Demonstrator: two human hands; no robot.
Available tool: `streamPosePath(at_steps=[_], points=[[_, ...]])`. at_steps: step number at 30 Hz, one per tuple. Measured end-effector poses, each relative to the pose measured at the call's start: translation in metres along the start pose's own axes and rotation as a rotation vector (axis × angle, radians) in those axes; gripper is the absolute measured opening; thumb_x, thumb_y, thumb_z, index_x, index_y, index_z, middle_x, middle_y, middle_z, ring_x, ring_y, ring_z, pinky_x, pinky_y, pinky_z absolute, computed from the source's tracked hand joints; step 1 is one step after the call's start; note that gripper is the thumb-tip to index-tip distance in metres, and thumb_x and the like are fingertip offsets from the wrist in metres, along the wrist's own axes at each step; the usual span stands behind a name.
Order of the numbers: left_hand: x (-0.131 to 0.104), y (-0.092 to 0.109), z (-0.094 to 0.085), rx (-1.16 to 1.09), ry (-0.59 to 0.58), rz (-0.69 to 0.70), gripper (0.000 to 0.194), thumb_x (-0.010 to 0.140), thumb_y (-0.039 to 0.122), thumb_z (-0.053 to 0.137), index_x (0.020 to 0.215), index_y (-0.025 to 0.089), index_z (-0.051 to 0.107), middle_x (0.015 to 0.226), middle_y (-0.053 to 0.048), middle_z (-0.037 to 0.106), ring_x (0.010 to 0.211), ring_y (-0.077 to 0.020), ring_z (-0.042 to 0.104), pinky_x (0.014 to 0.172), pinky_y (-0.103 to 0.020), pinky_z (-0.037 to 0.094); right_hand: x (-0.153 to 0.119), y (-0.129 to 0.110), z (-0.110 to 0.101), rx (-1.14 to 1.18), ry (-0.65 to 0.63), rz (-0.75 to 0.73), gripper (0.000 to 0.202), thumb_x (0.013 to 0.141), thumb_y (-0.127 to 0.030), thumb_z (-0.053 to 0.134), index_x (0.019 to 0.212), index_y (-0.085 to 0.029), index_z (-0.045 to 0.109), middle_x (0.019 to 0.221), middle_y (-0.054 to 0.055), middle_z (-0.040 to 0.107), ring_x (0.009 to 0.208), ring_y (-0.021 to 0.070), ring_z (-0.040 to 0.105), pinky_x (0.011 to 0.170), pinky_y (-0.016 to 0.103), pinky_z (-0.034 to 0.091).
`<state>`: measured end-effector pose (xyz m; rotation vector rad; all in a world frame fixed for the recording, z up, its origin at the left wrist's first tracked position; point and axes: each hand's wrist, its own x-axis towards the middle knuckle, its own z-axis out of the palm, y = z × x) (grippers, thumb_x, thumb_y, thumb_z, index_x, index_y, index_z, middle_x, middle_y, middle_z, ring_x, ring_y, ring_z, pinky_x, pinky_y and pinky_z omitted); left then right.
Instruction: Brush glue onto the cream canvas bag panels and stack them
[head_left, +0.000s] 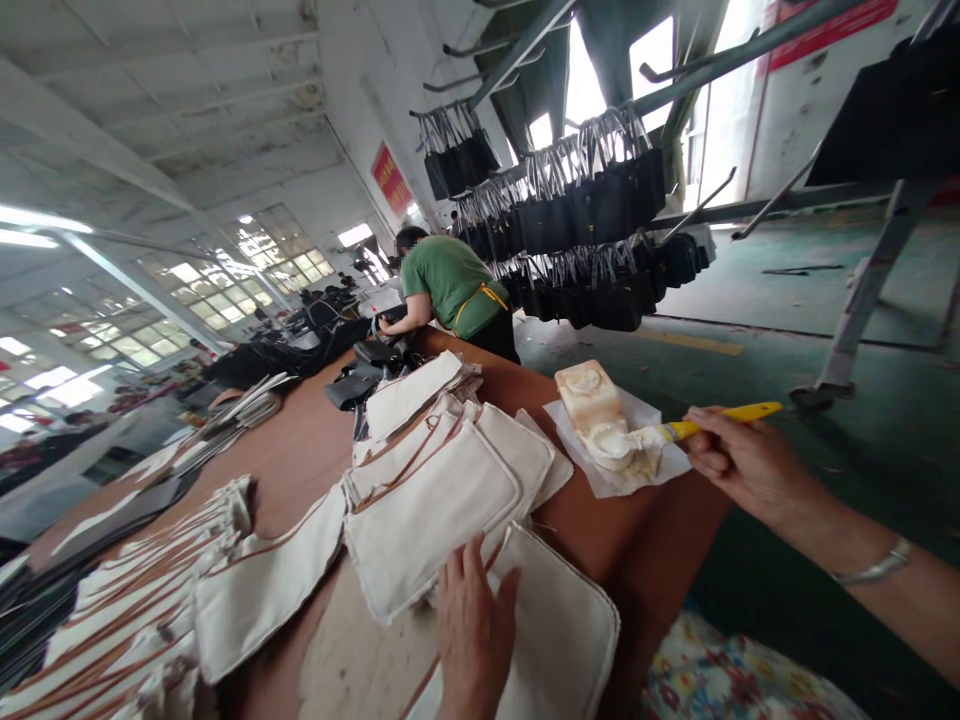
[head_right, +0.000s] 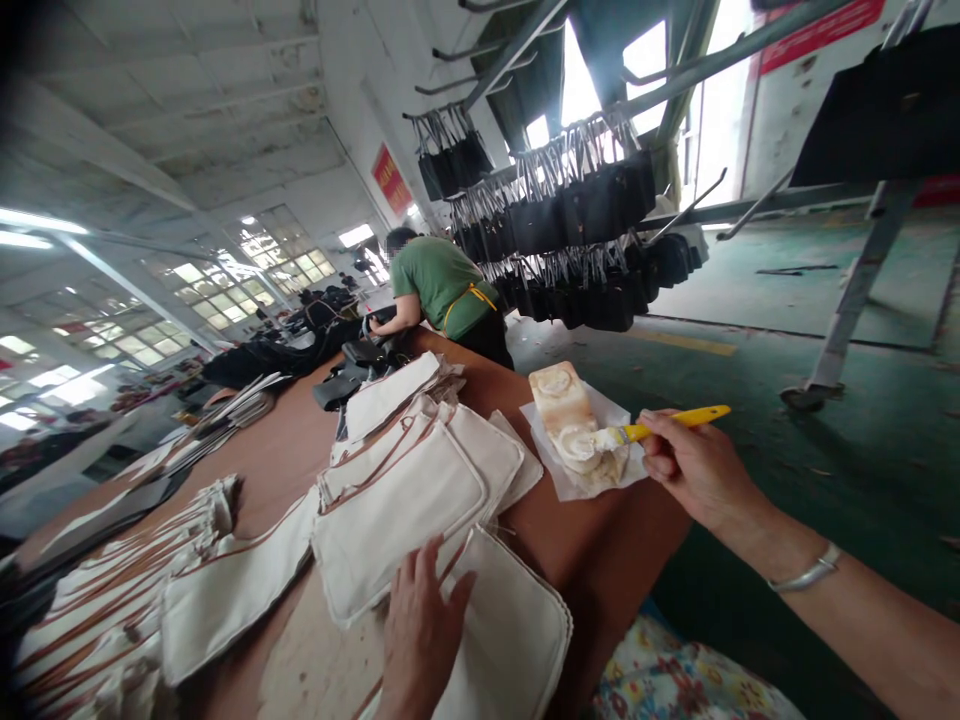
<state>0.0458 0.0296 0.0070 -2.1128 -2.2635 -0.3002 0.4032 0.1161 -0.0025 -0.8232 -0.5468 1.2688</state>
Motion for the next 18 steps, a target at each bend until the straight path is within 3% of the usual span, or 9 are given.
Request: streamPosePath(at_steps=[3,8,13,18], points=[[0.019,0.006,0.000,-0.014,-0.117,-0.054,0.038,0.093,0.034,0.041,0.124,0.016,0.053,0.119,-0.012,0.063,0.107,-0.0278,0.055,0.091,-0.038,0.038,0.002,-0.004,0.006,0.032,-0.025,0.021,0.028,0.074,-0.031,0.077,0.068,-0.018,0.053,0.057,-0.004,0.044,0.040,0.0053,0.031,0.034,0.017,0.027],[0.031,0.005,0.007,-0.088,-0.206,-0.103,0.031,0.091,0.035,0.042,0.110,0.018,0.060,0.104,-0.010,0.069,0.099,-0.0259,0.061,0.078,-0.033,0.040,-0.002,-0.003,0.021,0.026,-0.077,0.051,0.029,0.075,-0.036,0.075,0.073,-0.019,0.052,0.055,-0.006,0.043,0.037,0.0045,0.027,0.033,0.017,0.025],[0.031,0.004,0.016,-0.225,-0.306,-0.071,0.025,0.086,0.034,0.049,0.091,0.018,0.068,0.095,-0.007,0.071,0.090,-0.0217,0.064,0.074,-0.028,0.040,-0.026,0.024,0.049,-0.045,-0.157,0.118,0.036,0.076,-0.039,0.075,0.068,-0.018,0.047,0.049,-0.006,0.044,0.034,0.0037,0.028,0.032,0.016,0.021],[0.022,0.010,0.022,-0.328,-0.365,-0.084,0.023,0.080,0.033,0.053,0.080,0.015,0.066,0.086,-0.007,0.069,0.081,-0.0217,0.062,0.069,-0.029,0.040,-0.044,0.051,0.071,-0.144,-0.211,0.156,0.035,0.074,-0.042,0.074,0.078,-0.018,0.050,0.046,-0.008,0.043,0.032,0.0046,0.026,0.030,0.016,0.016]])
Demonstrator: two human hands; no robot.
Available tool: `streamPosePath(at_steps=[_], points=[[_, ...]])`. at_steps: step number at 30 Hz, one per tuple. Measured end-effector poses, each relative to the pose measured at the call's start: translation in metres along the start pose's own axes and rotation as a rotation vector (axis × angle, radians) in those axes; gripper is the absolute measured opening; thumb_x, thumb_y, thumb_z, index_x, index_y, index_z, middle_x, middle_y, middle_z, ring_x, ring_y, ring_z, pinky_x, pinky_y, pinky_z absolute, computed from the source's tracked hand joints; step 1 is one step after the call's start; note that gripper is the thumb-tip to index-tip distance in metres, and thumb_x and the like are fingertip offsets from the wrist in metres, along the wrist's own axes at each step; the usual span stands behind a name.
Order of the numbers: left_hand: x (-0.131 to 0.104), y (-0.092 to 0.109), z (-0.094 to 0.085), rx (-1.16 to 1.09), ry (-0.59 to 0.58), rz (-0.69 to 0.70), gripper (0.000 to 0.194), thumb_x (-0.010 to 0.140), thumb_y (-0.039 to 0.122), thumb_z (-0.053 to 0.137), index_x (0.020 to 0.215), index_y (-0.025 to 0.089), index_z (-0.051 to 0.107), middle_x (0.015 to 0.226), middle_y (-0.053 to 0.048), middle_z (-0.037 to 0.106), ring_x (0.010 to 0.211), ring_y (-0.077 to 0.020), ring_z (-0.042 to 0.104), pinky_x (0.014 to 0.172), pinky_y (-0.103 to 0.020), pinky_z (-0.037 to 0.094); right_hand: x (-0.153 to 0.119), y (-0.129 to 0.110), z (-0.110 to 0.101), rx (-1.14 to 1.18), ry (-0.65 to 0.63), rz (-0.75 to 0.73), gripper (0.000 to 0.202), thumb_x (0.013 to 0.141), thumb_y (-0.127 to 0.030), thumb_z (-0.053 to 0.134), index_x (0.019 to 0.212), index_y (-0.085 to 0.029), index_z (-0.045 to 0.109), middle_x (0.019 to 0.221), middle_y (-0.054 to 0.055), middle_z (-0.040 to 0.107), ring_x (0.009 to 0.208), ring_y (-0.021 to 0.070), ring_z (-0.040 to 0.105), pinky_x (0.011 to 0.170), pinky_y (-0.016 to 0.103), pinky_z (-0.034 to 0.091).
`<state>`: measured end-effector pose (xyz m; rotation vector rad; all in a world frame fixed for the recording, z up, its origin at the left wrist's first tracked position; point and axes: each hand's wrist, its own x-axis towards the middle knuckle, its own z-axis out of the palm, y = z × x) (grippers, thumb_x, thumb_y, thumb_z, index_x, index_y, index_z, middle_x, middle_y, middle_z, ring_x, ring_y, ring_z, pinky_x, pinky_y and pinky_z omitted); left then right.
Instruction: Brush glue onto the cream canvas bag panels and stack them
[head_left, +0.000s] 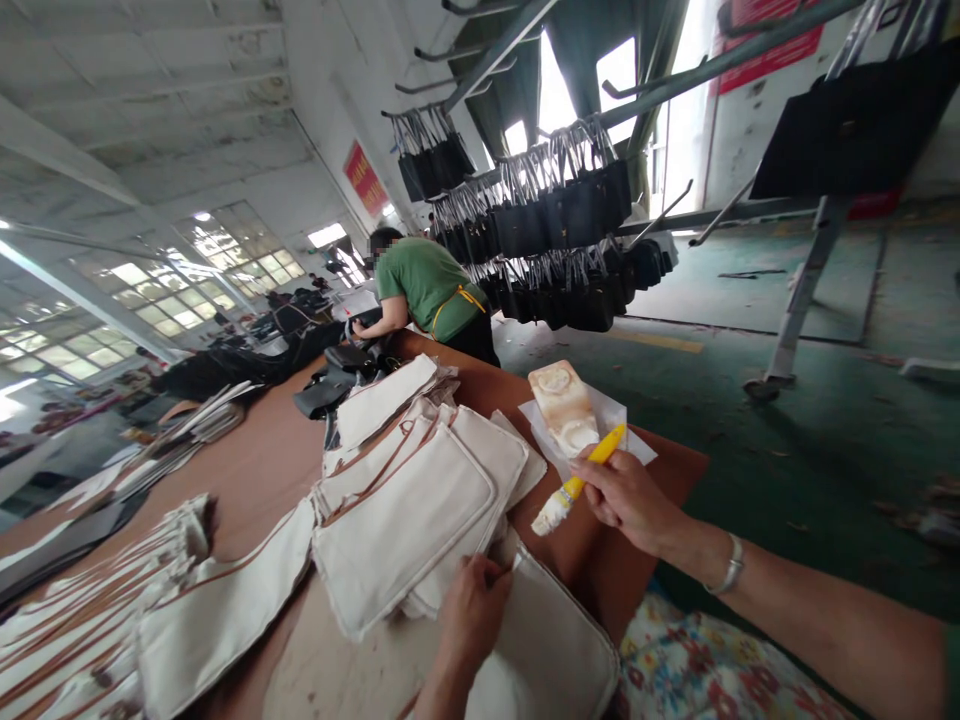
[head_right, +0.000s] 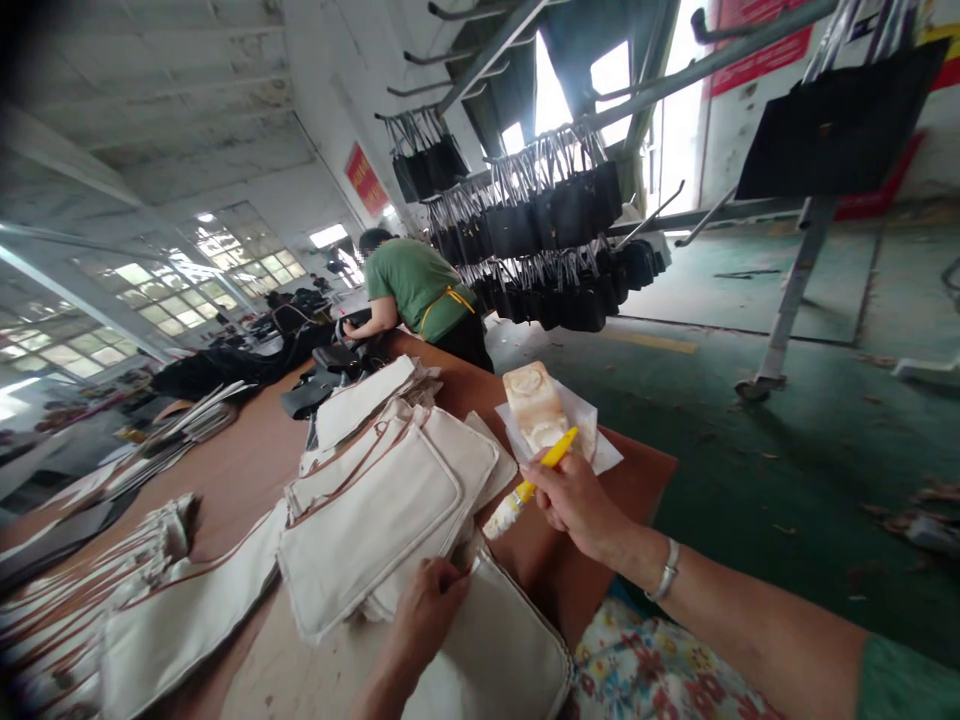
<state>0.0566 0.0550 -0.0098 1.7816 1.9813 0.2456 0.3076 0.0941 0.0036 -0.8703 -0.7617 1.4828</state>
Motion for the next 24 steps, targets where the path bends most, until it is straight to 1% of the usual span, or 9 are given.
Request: streamPosePath(at_steps=[1,4,7,9,11,14,16,21,24], points=[[-0.001,0.001,0.001,-0.028,-0.014,-0.003,0.022,0.079,0.032,0.052,0.081,0.015,0.067,0.083,-0.007,0.069,0.080,-0.0220,0.062,0.068,-0.029,0.040,0.000,0.003,0.002,-0.012,-0.002,0.004,0.035,0.074,-0.043,0.074,0.080,-0.018,0.050,0.045,-0.009,0.042,0.032,0.0048,0.025,0.030,0.016,0.016],[-0.005,0.005,0.003,-0.158,-0.098,0.025,0.028,0.082,0.032,0.051,0.096,0.016,0.069,0.084,-0.005,0.072,0.080,-0.0200,0.064,0.068,-0.027,0.042,0.000,0.007,0.001,-0.045,-0.004,0.012,0.034,0.076,-0.044,0.070,0.083,-0.019,0.048,0.045,-0.010,0.042,0.032,0.0052,0.024,0.030,0.016,0.015],[-0.008,0.009,0.002,-0.282,-0.177,0.064,0.030,0.084,0.036,0.050,0.092,0.017,0.072,0.079,-0.001,0.072,0.074,-0.0175,0.064,0.064,-0.025,0.043,-0.002,0.011,-0.003,-0.087,-0.015,0.009,0.032,0.079,-0.045,0.068,0.083,-0.019,0.048,0.045,-0.010,0.041,0.032,0.0056,0.024,0.031,0.017,0.015],[-0.010,0.012,0.000,-0.341,-0.193,0.061,0.031,0.084,0.037,0.051,0.088,0.017,0.074,0.073,-0.001,0.071,0.069,-0.0168,0.062,0.061,-0.024,0.042,-0.005,0.014,-0.002,-0.120,-0.032,0.001,0.030,0.082,-0.044,0.066,0.082,-0.019,0.049,0.045,-0.010,0.040,0.033,0.0060,0.023,0.032,0.017,0.015],[-0.014,0.015,0.000,-0.394,-0.189,0.050,0.032,0.083,0.037,0.053,0.094,0.016,0.074,0.074,0.000,0.071,0.068,-0.0165,0.061,0.061,-0.024,0.043,-0.008,0.019,0.000,-0.151,-0.052,-0.014,0.029,0.082,-0.042,0.068,0.080,-0.019,0.051,0.045,-0.009,0.040,0.035,0.0069,0.026,0.034,0.019,0.018],[-0.019,0.019,0.001,-0.459,-0.186,0.048,0.035,0.082,0.039,0.056,0.099,0.014,0.074,0.078,-0.002,0.072,0.071,-0.0172,0.062,0.063,-0.025,0.044,-0.011,0.025,0.007,-0.298,-0.113,-0.130,0.024,0.084,-0.037,0.068,0.078,-0.018,0.054,0.050,-0.005,0.045,0.043,0.0105,0.037,0.041,0.022,0.029],[-0.023,0.020,0.003,-0.495,-0.190,0.055,0.036,0.082,0.040,0.057,0.100,0.013,0.073,0.081,-0.003,0.073,0.074,-0.0182,0.063,0.065,-0.025,0.045,-0.011,0.025,0.011,-0.428,-0.151,-0.233,0.021,0.088,-0.035,0.063,0.077,-0.019,0.055,0.055,-0.003,0.049,0.049,0.0131,0.043,0.047,0.024,0.035],[-0.029,0.022,0.003,-0.570,-0.189,0.049,0.040,0.083,0.044,0.058,0.101,0.011,0.072,0.083,-0.005,0.073,0.077,-0.0192,0.064,0.068,-0.026,0.046,-0.014,0.012,0.012,-0.542,-0.103,-0.353,0.020,0.093,-0.034,0.057,0.079,-0.019,0.056,0.061,-0.002,0.051,0.055,0.0155,0.047,0.054,0.027,0.038],[-0.029,0.024,0.002,-0.597,-0.194,0.038,0.040,0.082,0.045,0.060,0.100,0.011,0.073,0.084,-0.005,0.074,0.075,-0.0188,0.064,0.066,-0.025,0.046,-0.024,0.008,0.015,-0.581,-0.142,-0.415,0.020,0.094,-0.032,0.057,0.079,-0.019,0.057,0.067,-0.001,0.054,0.061,0.0157,0.051,0.060,0.027,0.040]])
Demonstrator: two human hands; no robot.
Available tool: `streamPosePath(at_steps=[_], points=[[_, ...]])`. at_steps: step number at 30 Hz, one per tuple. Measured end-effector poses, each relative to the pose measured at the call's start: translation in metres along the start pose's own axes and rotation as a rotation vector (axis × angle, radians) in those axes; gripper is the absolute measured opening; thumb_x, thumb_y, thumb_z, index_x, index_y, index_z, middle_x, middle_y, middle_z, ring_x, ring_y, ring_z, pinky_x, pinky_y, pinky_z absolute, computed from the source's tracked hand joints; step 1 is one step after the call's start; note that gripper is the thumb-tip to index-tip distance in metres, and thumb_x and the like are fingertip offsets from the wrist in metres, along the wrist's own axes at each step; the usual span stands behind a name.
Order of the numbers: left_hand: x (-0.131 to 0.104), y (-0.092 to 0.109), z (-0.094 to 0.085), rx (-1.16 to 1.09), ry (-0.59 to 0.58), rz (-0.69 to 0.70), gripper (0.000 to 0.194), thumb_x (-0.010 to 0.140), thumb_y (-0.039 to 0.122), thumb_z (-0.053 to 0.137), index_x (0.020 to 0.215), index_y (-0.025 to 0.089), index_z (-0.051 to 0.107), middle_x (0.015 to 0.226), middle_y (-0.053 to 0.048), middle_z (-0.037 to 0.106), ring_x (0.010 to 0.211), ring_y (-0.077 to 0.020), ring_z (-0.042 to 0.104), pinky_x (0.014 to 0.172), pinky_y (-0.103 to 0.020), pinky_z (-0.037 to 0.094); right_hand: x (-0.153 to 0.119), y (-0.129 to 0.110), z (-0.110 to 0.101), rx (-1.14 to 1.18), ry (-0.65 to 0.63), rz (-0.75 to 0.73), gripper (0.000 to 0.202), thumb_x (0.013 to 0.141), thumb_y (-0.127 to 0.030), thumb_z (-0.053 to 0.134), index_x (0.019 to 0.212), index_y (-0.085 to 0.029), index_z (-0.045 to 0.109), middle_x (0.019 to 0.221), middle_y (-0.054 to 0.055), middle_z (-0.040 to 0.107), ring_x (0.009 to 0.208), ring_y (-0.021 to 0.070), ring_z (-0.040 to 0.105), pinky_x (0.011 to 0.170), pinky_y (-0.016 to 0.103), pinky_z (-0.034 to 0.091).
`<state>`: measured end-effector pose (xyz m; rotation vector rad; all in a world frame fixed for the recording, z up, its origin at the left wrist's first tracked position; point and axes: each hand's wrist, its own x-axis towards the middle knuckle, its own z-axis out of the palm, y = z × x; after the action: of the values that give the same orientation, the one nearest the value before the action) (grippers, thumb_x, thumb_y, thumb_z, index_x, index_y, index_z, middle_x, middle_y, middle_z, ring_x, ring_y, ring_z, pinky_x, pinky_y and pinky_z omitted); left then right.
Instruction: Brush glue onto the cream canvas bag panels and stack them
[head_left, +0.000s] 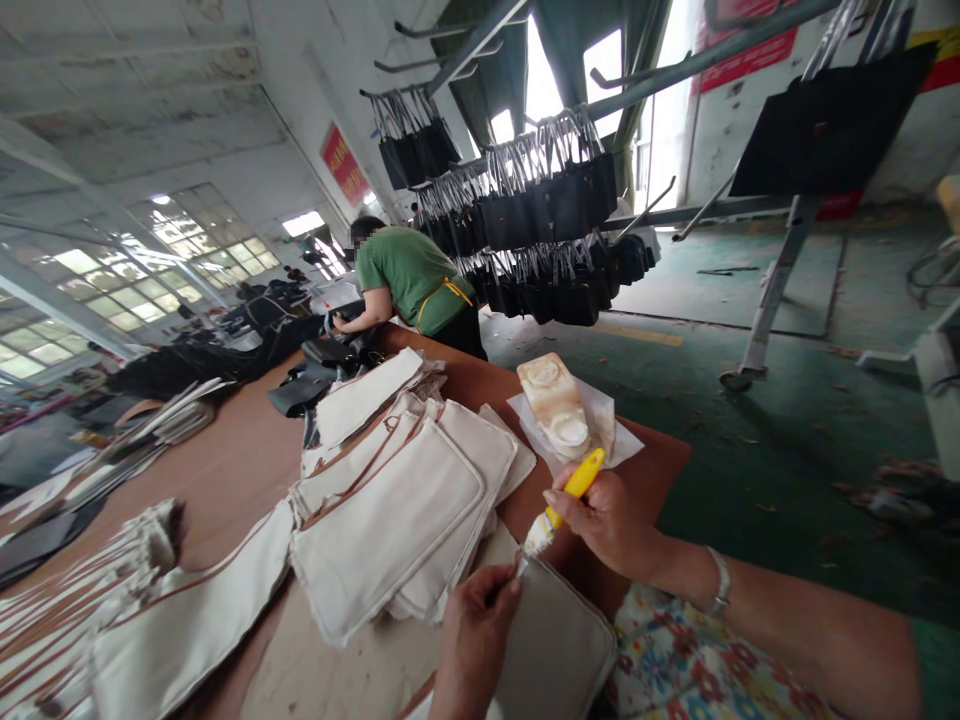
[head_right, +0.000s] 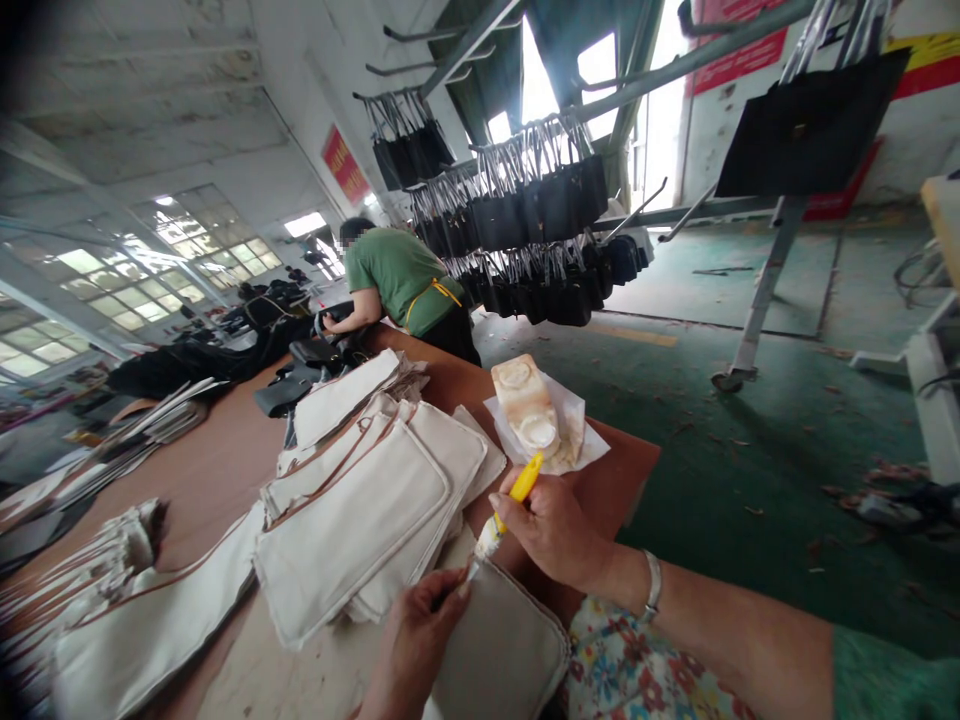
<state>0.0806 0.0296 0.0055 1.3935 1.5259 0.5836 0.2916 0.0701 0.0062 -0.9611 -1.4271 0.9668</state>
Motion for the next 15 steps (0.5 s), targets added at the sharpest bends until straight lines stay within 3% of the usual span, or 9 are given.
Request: streamPosePath(at_steps=[3,7,11,15], points=[[-0.001,0.002,0.002,-0.012,-0.016,0.026,0.040,0.083,0.046,0.059,0.100,0.012,0.072,0.087,-0.006,0.074,0.074,-0.0187,0.064,0.065,-0.026,0.047,-0.006,-0.002,0.005,-0.006,-0.048,-0.043,0.020,0.094,-0.029,0.055,0.078,-0.018,0.056,0.069,0.000,0.056,0.064,0.0157,0.052,0.063,0.027,0.041],[-0.008,-0.002,0.005,0.128,0.084,0.173,0.032,0.087,0.043,0.058,0.096,0.016,0.072,0.082,-0.004,0.071,0.076,-0.0178,0.065,0.068,-0.025,0.050,0.000,-0.003,-0.002,-0.034,0.050,-0.072,0.018,0.093,-0.029,0.055,0.079,-0.018,0.057,0.067,-0.001,0.054,0.061,0.0151,0.050,0.061,0.027,0.040],[-0.022,-0.017,0.008,0.433,0.255,0.592,0.016,0.091,0.029,0.056,0.098,0.022,0.070,0.081,-0.003,0.068,0.076,-0.0156,0.064,0.070,-0.025,0.051,0.012,-0.010,-0.026,0.051,0.085,0.009,0.020,0.094,-0.033,0.056,0.079,-0.019,0.056,0.057,-0.004,0.045,0.050,0.0130,0.041,0.051,0.026,0.034],[-0.035,-0.025,0.012,0.745,0.346,0.935,0.018,0.090,0.016,0.057,0.106,0.021,0.064,0.084,-0.004,0.069,0.074,-0.0157,0.062,0.070,-0.027,0.051,0.014,-0.022,-0.034,0.163,-0.031,0.088,0.019,0.093,-0.031,0.056,0.079,-0.019,0.053,0.052,-0.007,0.038,0.045,0.0105,0.033,0.046,0.024,0.028]])
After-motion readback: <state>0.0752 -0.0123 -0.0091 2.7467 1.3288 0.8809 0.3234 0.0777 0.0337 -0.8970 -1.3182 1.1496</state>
